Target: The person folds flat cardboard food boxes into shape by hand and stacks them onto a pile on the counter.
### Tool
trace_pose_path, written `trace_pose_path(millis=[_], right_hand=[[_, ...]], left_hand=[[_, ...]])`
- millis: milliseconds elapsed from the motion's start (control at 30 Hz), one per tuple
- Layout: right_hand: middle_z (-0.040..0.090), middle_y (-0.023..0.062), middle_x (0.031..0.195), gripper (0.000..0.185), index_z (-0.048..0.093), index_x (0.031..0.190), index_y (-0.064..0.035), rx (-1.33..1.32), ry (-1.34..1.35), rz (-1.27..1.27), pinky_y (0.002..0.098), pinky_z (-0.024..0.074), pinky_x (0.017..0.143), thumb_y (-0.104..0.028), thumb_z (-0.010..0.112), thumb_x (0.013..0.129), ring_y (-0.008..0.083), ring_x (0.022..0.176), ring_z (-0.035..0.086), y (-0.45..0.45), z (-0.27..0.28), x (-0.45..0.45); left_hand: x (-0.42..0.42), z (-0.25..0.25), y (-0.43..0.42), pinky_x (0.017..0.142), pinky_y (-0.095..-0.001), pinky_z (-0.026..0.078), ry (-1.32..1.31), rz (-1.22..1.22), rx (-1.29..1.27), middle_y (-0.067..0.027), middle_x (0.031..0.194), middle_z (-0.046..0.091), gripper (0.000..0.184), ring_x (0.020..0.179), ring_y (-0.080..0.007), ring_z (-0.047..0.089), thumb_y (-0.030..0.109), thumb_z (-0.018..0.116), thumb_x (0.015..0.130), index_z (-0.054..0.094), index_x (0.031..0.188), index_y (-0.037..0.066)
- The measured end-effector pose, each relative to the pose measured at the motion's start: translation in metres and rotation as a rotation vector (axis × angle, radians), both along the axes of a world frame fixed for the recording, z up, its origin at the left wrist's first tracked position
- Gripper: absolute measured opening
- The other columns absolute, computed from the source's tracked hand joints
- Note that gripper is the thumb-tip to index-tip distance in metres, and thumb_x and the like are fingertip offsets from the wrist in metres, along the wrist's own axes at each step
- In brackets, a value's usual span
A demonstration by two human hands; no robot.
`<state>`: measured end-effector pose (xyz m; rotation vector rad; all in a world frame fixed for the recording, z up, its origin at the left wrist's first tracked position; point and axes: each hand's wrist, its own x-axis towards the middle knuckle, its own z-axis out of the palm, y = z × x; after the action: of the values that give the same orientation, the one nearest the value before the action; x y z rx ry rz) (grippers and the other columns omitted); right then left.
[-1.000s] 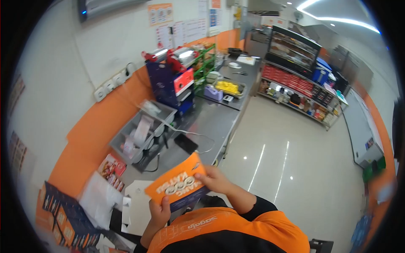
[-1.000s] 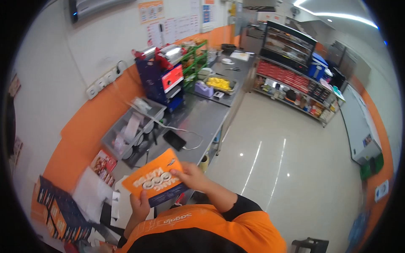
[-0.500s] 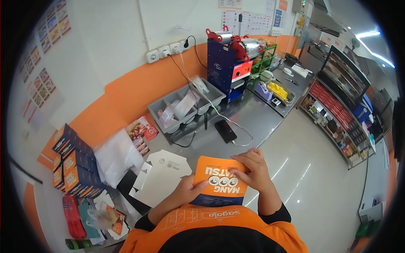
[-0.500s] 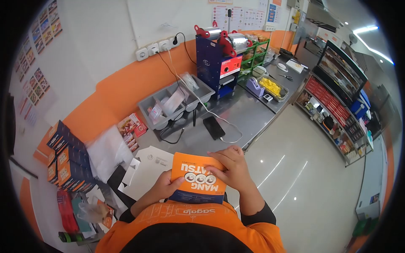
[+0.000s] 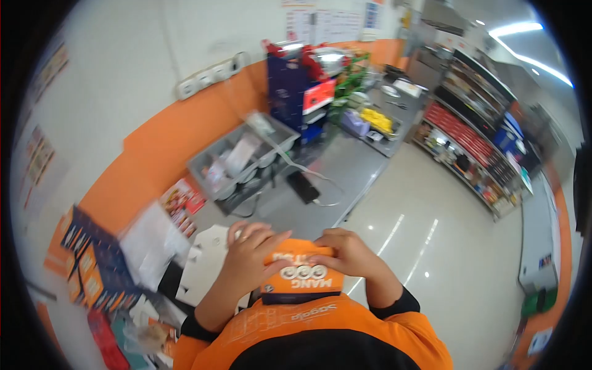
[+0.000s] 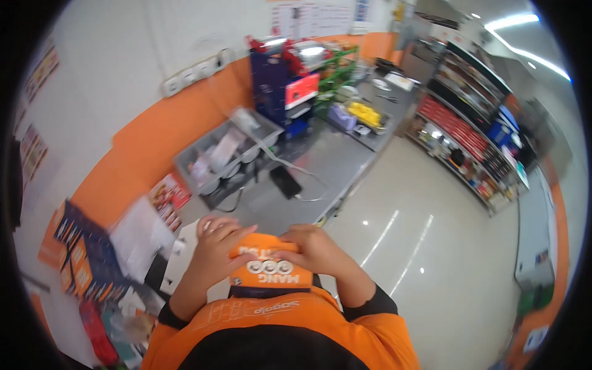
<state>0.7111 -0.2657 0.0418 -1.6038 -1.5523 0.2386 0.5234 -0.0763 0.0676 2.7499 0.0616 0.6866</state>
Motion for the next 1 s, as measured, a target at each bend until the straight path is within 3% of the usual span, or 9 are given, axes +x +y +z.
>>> trace_pose_path(millis=[233,300,333,433,533,567,800,900,1000], right_hand=[[0.055,0.0109,0.06,0.021,0.072,0.078,-0.0012,-0.014,0.124,0.244,0.0397,0.0417,0.056,-0.018,0.075,0.089,0.0291,0.06,0.058,-0.012,-0.012,0.0],[0.062,0.0116,0.075,0.015,0.073,0.086,-0.0028,-0.16,0.05,0.217,0.0399,0.0447,0.063,-0.018,0.074,0.089,0.0297,0.073,0.062,-0.019,-0.011,0.004],[0.065,0.012,0.082,0.014,0.074,0.09,-0.0036,-0.233,0.013,0.209,0.0401,0.0462,0.066,-0.018,0.074,0.089,0.03,0.08,0.064,-0.02,-0.01,0.006],[0.063,0.0159,0.12,0.032,0.069,0.116,-0.0093,0.082,-0.491,-0.351,0.0439,0.0476,0.086,-0.021,0.076,0.086,0.035,0.111,0.06,-0.02,-0.004,-0.005],[0.045,0.0205,0.146,0.062,0.056,0.136,-0.0133,0.199,-0.343,-0.532,0.0523,0.0402,0.102,-0.028,0.081,0.082,0.0403,0.13,0.046,-0.015,-0.017,-0.013],[0.042,0.0264,0.147,0.078,0.047,0.145,-0.0119,0.202,-0.327,-0.394,0.0538,0.0387,0.106,-0.031,0.084,0.078,0.0428,0.129,0.047,-0.012,-0.035,-0.014],[0.031,0.0264,0.155,0.087,0.032,0.153,-0.0112,-0.031,-0.235,-0.218,0.0545,0.036,0.112,-0.025,0.079,0.081,0.0451,0.14,0.039,0.016,-0.065,-0.054],[0.039,0.026,0.151,0.087,0.029,0.153,-0.0098,-0.024,-0.211,-0.234,0.0522,0.0408,0.109,-0.022,0.077,0.081,0.0449,0.135,0.046,0.019,-0.071,-0.055],[0.048,0.0277,0.142,0.084,0.027,0.153,-0.0064,-0.157,0.197,-0.233,0.0488,0.046,0.105,-0.018,0.073,0.085,0.0474,0.125,0.053,0.021,-0.07,-0.053]], left_hand=[[0.008,-0.021,0.005,0.095,-0.0401,0.044,0.216,-0.307,-0.144,-0.0024,0.076,0.066,0.018,0.081,-0.0238,0.062,0.031,0.077,0.081,0.077,0.084,0.013],[0.011,-0.019,0.0,0.085,-0.0383,0.048,0.24,-0.339,-0.19,-0.0038,0.075,0.066,0.018,0.078,-0.027,0.063,0.027,0.074,0.085,0.074,0.08,0.01],[0.012,-0.019,-0.002,0.083,-0.0386,0.049,0.255,-0.288,-0.196,-0.005,0.077,0.066,0.018,0.079,-0.0278,0.063,0.025,0.072,0.087,0.073,0.081,0.009],[0.015,-0.02,-0.006,0.077,-0.0392,0.049,0.238,-0.084,-0.251,-0.0097,0.082,0.067,0.019,0.081,-0.0296,0.064,0.021,0.065,0.094,0.069,0.086,0.005],[0.025,-0.035,-0.004,0.073,-0.0384,0.049,0.103,0.123,-0.453,-0.0146,0.088,0.065,0.018,0.082,-0.028,0.064,0.019,0.056,0.101,0.063,0.1,0.002],[0.029,-0.044,-0.002,0.073,-0.0375,0.049,0.067,0.145,-0.58,-0.015,0.091,0.065,0.018,0.084,-0.0261,0.064,0.019,0.053,0.103,0.06,0.105,0.002],[0.04,-0.081,0.0,0.082,-0.0315,0.052,0.037,0.051,-1.521,-0.0104,0.128,0.057,0.029,0.111,-0.0198,0.061,0.024,0.046,0.108,0.043,0.132,0.008],[0.038,-0.08,-0.003,0.092,-0.0342,0.051,-0.026,0.02,-1.698,-0.0114,0.127,0.058,0.032,0.112,-0.0231,0.061,0.025,0.046,0.107,0.041,0.135,0.01],[0.029,-0.078,0.003,0.1,-0.0388,0.048,0.006,-0.214,-1.87,-0.0123,0.128,0.057,0.032,0.114,-0.0256,0.061,0.025,0.049,0.106,0.044,0.133,0.009]])
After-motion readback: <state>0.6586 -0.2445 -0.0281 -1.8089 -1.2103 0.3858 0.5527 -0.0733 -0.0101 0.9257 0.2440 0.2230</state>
